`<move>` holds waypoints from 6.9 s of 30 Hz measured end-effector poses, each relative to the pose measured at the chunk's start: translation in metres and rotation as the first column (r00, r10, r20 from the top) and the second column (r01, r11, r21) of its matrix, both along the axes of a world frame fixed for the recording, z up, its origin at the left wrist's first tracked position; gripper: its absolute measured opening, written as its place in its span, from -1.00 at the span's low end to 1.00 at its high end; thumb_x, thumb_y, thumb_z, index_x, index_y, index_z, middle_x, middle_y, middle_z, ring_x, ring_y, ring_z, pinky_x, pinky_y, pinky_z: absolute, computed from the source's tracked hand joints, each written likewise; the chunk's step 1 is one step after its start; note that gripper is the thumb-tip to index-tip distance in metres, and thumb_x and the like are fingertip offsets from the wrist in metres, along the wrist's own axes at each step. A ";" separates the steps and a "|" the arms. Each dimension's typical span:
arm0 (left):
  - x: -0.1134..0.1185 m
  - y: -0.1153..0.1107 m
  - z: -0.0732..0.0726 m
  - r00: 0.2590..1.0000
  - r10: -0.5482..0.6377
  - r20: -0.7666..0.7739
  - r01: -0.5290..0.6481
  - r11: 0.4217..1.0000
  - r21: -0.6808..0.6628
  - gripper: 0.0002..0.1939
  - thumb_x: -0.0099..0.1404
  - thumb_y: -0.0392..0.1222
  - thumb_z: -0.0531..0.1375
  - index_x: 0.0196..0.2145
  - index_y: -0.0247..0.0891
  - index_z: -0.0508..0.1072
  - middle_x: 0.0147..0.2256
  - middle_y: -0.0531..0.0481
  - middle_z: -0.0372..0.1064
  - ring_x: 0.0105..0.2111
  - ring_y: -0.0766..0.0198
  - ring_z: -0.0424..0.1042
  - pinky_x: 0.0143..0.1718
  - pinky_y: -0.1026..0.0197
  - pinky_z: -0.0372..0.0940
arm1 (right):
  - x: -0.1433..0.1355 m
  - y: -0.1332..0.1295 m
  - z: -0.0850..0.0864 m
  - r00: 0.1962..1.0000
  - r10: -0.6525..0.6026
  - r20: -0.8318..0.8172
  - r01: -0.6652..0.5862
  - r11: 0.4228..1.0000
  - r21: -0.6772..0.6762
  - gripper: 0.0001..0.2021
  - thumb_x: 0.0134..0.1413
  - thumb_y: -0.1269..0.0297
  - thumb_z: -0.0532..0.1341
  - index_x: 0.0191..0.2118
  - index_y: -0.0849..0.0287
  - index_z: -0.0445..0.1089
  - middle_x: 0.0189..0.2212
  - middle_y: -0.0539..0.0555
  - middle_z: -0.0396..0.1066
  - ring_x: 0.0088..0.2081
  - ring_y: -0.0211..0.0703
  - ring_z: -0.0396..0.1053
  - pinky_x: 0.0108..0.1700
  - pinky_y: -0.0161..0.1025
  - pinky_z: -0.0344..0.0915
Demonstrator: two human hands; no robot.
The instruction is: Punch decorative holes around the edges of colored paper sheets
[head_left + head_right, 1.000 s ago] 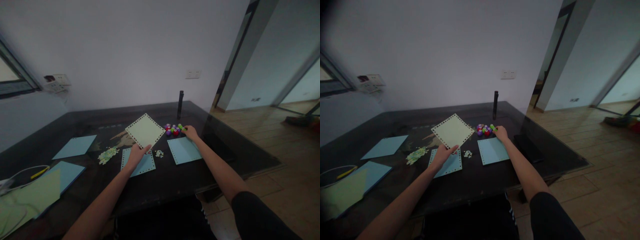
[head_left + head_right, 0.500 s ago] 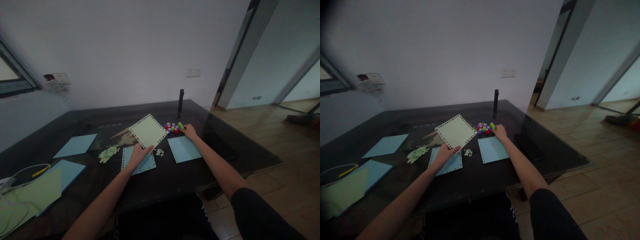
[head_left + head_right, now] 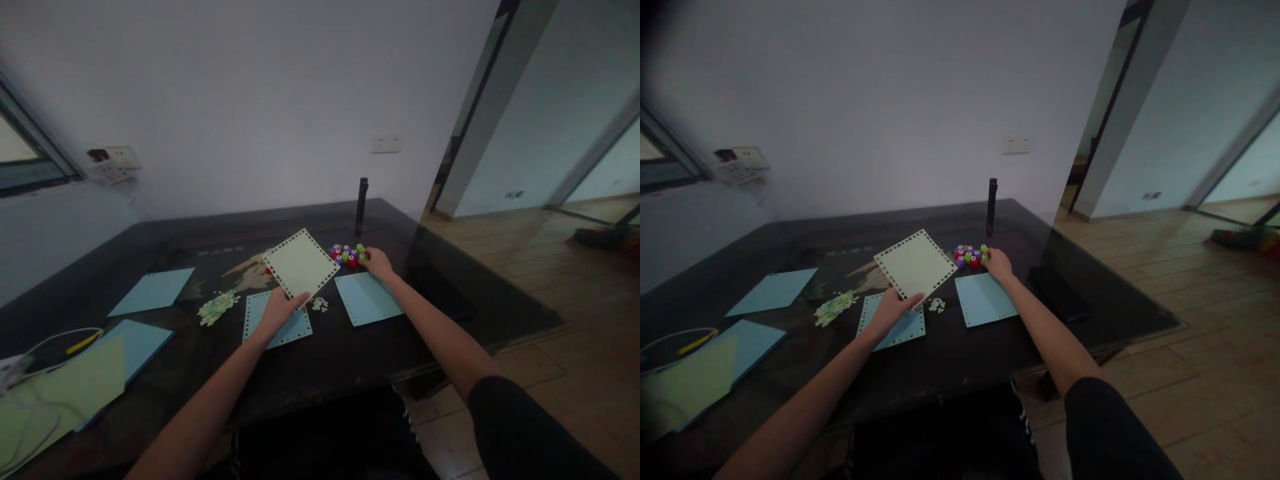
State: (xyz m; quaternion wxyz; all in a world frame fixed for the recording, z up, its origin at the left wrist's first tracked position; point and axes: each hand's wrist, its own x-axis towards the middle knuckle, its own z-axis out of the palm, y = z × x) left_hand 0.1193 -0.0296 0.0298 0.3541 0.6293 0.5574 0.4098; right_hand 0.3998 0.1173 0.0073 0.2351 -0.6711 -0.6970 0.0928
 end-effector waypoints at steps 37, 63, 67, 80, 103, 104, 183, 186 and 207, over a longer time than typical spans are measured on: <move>0.081 0.021 0.013 0.993 -0.108 0.042 0.104 0.992 0.074 -0.91 0.12 -0.28 0.16 -0.34 -0.27 0.35 -0.61 0.12 0.35 -0.60 0.35 0.40 -0.51 0.33 0.27 | 0.047 -0.093 0.036 0.759 0.133 -0.638 -0.094 0.991 0.095 -0.58 -0.21 0.21 0.29 -0.14 0.24 0.37 -0.60 -0.03 0.37 -0.58 -0.25 0.28 -0.51 -0.30 0.20; 0.096 0.004 -0.009 0.812 -0.162 -0.561 0.235 0.970 0.059 -0.82 0.22 -0.24 0.09 -0.23 -0.22 0.45 -0.44 -0.01 0.45 -0.40 0.23 0.43 -0.29 0.23 0.26 | 0.053 -0.113 0.002 0.998 -0.052 0.036 0.053 0.999 -0.010 -0.75 -0.04 0.23 0.22 -0.17 0.08 0.39 -0.46 -0.01 0.36 -0.43 -0.21 0.31 -0.46 -0.32 0.08; 0.097 -0.005 -0.003 0.789 -0.118 -0.603 0.236 0.964 0.121 -0.79 0.27 -0.20 0.05 -0.19 -0.21 0.42 -0.31 -0.06 0.41 -0.27 0.20 0.41 -0.22 0.20 0.26 | 0.053 -0.114 0.008 0.996 -0.047 0.079 0.043 0.998 0.052 -0.76 0.02 0.21 0.18 -0.16 0.10 0.39 -0.35 0.04 0.34 -0.37 -0.19 0.30 -0.41 -0.30 0.12; 0.107 -0.028 -0.016 0.743 -0.147 -0.653 0.295 0.948 0.122 -0.46 0.11 0.00 0.24 0.00 -0.26 0.24 0.15 -0.29 0.05 0.13 -0.08 0.13 0.12 -0.07 0.07 | 0.022 -0.053 0.023 0.959 0.089 0.270 -0.049 0.987 -0.152 -0.71 0.06 0.40 0.08 -0.10 0.13 0.41 -0.11 0.23 0.32 -0.07 0.05 0.28 -0.16 -0.15 0.21; 0.108 -0.027 -0.015 0.795 -0.190 -0.576 0.306 0.945 0.111 -0.39 0.08 0.00 0.27 0.03 -0.27 0.21 0.19 -0.29 -0.02 0.17 -0.08 0.08 0.13 -0.05 0.10 | 0.011 -0.063 0.020 0.942 0.040 0.334 -0.025 0.999 -0.049 -0.80 0.11 0.31 0.09 -0.18 0.18 0.39 -0.11 0.24 0.27 -0.06 0.09 0.25 -0.21 -0.13 0.23; 0.106 -0.027 -0.011 0.797 -0.193 -0.572 0.306 0.946 0.107 -0.34 0.07 0.02 0.27 0.06 -0.26 0.18 0.20 -0.29 -0.04 0.18 -0.10 0.08 0.13 -0.07 0.10 | 0.010 -0.066 0.023 0.937 0.028 0.349 -0.022 1.000 -0.023 -0.79 0.11 0.31 0.09 -0.17 0.19 0.39 -0.09 0.26 0.27 -0.06 0.09 0.25 -0.21 -0.13 0.23; -0.088 -0.019 0.011 0.999 -0.044 -0.006 0.045 0.999 0.010 -0.63 0.21 0.04 0.12 -0.59 -0.29 0.35 -0.70 0.03 0.28 -0.66 0.35 0.25 -0.62 0.31 0.12 | -0.130 -0.077 0.048 0.261 0.287 -0.922 -0.512 0.851 0.120 -0.71 -0.10 0.23 0.28 -0.20 0.19 0.35 -0.23 0.14 0.47 -0.23 -0.11 0.43 -0.13 -0.11 0.35; -0.084 -0.019 0.010 1.000 -0.008 -0.002 0.008 0.998 0.060 -0.60 0.22 0.06 0.10 -0.61 -0.28 0.32 -0.70 0.05 0.28 -0.65 0.35 0.25 -0.60 0.31 0.15 | -0.127 -0.095 0.054 0.292 0.291 -0.911 -0.664 0.747 0.026 -0.73 0.01 0.23 0.23 -0.16 0.21 0.36 -0.17 0.17 0.46 -0.17 -0.07 0.43 -0.12 -0.08 0.37; -0.015 0.003 0.033 0.991 -0.123 -0.047 0.129 0.980 0.152 -0.62 0.26 0.02 0.06 -0.60 -0.27 0.32 -0.71 0.08 0.27 -0.67 0.40 0.22 -0.61 0.33 0.10 | -0.066 -0.115 0.045 0.340 0.315 -0.886 -0.718 0.695 -0.028 -0.71 -0.13 0.11 0.31 -0.33 0.23 0.37 -0.45 0.13 0.45 -0.53 -0.18 0.36 -0.49 -0.19 0.38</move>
